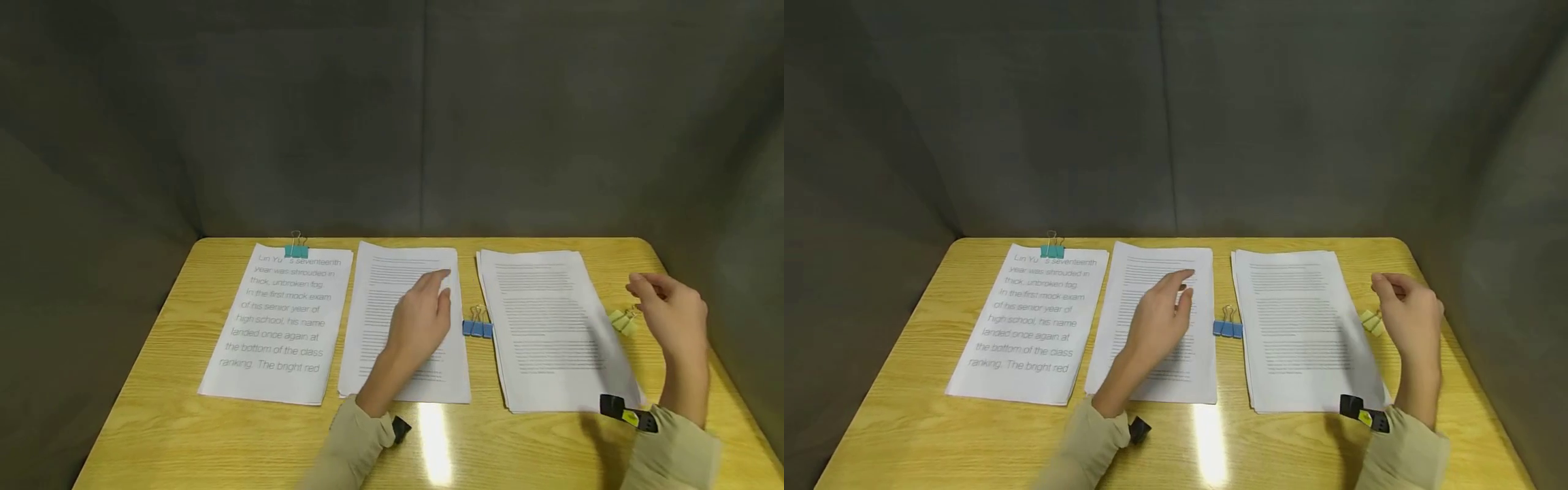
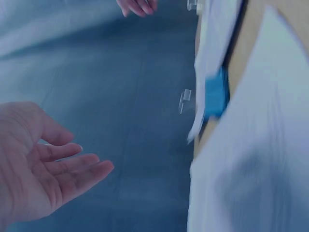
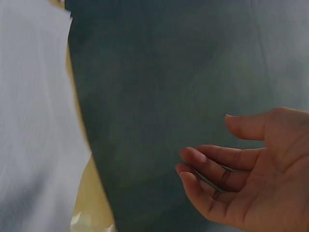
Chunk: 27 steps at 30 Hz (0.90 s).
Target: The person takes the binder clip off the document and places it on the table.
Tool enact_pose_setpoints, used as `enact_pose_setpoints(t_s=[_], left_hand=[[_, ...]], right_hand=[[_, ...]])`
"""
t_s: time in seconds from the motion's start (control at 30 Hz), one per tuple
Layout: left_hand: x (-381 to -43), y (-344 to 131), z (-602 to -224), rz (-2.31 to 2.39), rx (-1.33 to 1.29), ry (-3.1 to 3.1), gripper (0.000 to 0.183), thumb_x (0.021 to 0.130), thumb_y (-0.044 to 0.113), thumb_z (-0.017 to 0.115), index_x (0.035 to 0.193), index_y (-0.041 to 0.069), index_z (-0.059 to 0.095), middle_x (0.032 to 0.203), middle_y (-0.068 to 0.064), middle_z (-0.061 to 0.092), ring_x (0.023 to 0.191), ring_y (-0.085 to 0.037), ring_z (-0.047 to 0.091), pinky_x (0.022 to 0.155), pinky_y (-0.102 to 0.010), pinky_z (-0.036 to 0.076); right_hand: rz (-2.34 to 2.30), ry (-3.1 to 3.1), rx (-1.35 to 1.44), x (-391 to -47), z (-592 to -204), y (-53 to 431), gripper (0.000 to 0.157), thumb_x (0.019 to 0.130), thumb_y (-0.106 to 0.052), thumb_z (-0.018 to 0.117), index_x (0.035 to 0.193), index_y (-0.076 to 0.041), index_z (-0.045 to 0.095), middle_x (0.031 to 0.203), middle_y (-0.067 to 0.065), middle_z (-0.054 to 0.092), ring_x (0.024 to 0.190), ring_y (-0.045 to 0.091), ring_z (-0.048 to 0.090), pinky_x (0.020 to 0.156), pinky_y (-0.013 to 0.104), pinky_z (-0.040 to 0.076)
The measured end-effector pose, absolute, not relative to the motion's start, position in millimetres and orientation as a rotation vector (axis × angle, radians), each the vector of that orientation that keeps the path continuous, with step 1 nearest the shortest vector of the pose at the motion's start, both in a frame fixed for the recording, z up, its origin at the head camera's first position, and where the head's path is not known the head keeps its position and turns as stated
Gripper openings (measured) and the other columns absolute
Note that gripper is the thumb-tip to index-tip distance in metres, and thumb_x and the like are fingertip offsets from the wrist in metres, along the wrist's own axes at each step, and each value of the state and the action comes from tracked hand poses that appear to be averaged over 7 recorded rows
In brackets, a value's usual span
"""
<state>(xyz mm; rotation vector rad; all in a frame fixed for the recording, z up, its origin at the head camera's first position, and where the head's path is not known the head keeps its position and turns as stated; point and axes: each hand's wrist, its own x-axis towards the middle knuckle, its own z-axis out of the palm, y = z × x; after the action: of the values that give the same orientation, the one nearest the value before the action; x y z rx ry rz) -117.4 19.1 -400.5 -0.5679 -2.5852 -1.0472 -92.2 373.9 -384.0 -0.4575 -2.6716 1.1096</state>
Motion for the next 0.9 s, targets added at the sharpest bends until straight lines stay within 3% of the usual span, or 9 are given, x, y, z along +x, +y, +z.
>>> enact_pose_setpoints(t_s=[0.07, 0.17, 0.27, 0.37, 0.53, 0.73, 0.9], left_hand=[[-123.4, 3.2, -399.0, -1.033, -0.526, -2.555, 0.029, 0.102, 0.006, 0.058, 0.128, -0.002, 0.066, 0.127, -0.018, 0.069, 0.109, -0.034, 0.071, 0.083, -0.044, 0.060], [-132.0, -19.7, -397.5, -1.017, -0.458, -2.534, 0.029, 0.102, 0.006, 0.057, 0.127, -0.004, 0.066, 0.126, -0.019, 0.069, 0.109, -0.037, 0.071, 0.084, -0.046, 0.060], [-137.9, -43.1, -396.7, -0.988, -0.379, -2.547, 0.030, 0.103, 0.008, 0.056, 0.128, -0.004, 0.066, 0.127, -0.020, 0.068, 0.115, -0.037, 0.068, 0.090, -0.047, 0.058], [-141.7, -67.1, -396.5, -0.968, -0.302, -2.581, 0.031, 0.103, 0.008, 0.056, 0.130, -0.004, 0.066, 0.130, -0.020, 0.067, 0.121, -0.038, 0.064, 0.095, -0.049, 0.056], [-146.2, -105.4, -396.3, -0.957, -0.203, -2.641, 0.033, 0.104, 0.008, 0.056, 0.132, -0.007, 0.063, 0.131, -0.025, 0.064, 0.119, -0.042, 0.064, 0.091, -0.051, 0.056], [-148.6, -147.9, -402.7, -0.923, -0.067, -2.704, 0.036, 0.104, 0.009, 0.054, 0.134, -0.010, 0.060, 0.135, -0.030, 0.059, 0.120, -0.047, 0.060, 0.094, -0.057, 0.054], [-147.9, -180.9, -410.6, -0.866, 0.056, -2.776, 0.039, 0.104, 0.009, 0.054, 0.136, -0.013, 0.057, 0.136, -0.036, 0.056, 0.123, -0.053, 0.055, 0.095, -0.062, 0.051]], right_hand=[[1.086, -2.667, -0.406, -98.1, -375.9, 363.1, 0.056, 0.109, -0.039, 0.049, 0.134, 0.009, 0.062, 0.086, -0.029, 0.056, 0.071, -0.016, 0.051, 0.062, 0.010, 0.044], [1.063, -2.653, -0.310, -109.6, -366.0, 346.2, 0.053, 0.109, -0.036, 0.049, 0.132, 0.010, 0.064, 0.097, 0.002, 0.073, 0.071, -0.017, 0.050, 0.063, 0.009, 0.043], [1.036, -2.649, -0.210, -121.5, -358.0, 326.9, 0.050, 0.109, -0.034, 0.050, 0.129, 0.009, 0.065, 0.112, 0.027, 0.071, 0.074, -0.011, 0.051, 0.065, 0.009, 0.042], [1.025, -2.654, -0.110, -132.6, -352.2, 305.6, 0.047, 0.109, -0.032, 0.051, 0.126, 0.008, 0.067, 0.111, 0.027, 0.071, 0.084, 0.009, 0.059, 0.067, 0.015, 0.042], [1.057, -2.650, 0.065, -146.2, -347.4, 268.2, 0.042, 0.109, -0.028, 0.053, 0.123, 0.009, 0.068, 0.109, 0.027, 0.070, 0.096, 0.036, 0.062, 0.074, 0.034, 0.044], [1.152, -2.713, 0.264, -161.1, -348.2, 220.1, 0.037, 0.109, -0.026, 0.056, 0.122, 0.007, 0.069, 0.112, 0.025, 0.070, 0.105, 0.040, 0.064, 0.086, 0.053, 0.051], [1.207, -2.785, 0.403, -175.3, -359.6, 173.8, 0.033, 0.108, -0.022, 0.058, 0.123, 0.006, 0.069, 0.113, 0.023, 0.071, 0.103, 0.038, 0.067, 0.087, 0.053, 0.054]])
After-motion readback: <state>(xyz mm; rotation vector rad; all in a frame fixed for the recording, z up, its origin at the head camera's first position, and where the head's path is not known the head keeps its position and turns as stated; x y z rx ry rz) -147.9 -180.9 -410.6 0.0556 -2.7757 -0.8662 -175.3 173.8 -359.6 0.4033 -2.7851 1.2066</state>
